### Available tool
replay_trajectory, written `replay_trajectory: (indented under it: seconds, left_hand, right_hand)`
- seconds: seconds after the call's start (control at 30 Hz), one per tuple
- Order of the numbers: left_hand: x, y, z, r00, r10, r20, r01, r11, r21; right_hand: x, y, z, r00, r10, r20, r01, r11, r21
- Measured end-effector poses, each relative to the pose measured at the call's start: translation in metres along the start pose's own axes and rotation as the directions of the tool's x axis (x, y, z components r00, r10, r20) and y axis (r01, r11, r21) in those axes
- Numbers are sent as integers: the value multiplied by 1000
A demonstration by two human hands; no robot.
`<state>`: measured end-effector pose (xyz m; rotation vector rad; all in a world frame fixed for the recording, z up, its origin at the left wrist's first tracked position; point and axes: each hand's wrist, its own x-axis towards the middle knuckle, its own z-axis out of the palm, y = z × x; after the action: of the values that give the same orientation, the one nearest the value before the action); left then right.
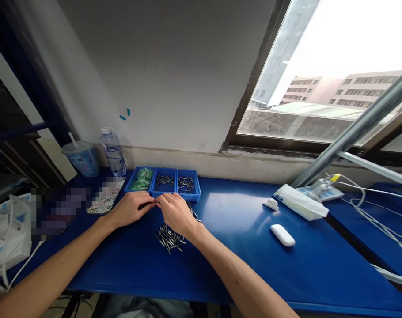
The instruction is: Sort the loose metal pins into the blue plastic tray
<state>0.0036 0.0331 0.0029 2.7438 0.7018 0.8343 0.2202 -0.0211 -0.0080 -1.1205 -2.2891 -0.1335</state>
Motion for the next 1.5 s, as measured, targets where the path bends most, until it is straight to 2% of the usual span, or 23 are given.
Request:
replay_trajectory:
  seconds: [0.17,0.37,0.63,0.93,1.27,1.37,1.5]
  left_hand:
    - [1,6,3,1000,13,18,-13,1000,-20]
    - [1,7,0,1000,-1,-7,1,1000,-24]
    - [2,1,-7,999,-44,-7,44,999,-21]
    - [2,9,-1,999,-39,-20,38,998,-56]
    - [5,19,6,998,29,-50,-29,1000,6]
    - [6,19,4,996,22,-83,-21,1000,8]
    - [7,18,0,995,13,-100,-13,1000,-6]
  right_hand:
    - [-10,-2,6,997,61,-41,-61,998,10]
    - [-9,1,7,998,59,-37,-60,998,-35]
    - [-7,6,1,995,64,-71,-63,998,13]
    - [-9,4,-1,987,79,-142,-74,996,42]
    - [-6,-3,-2,983,174,-57,-173,984,33]
    - [-6,2,-6,985,157,-70,-153,987,55]
    - [-5,12,-14,994,47,-101,-38,996,84]
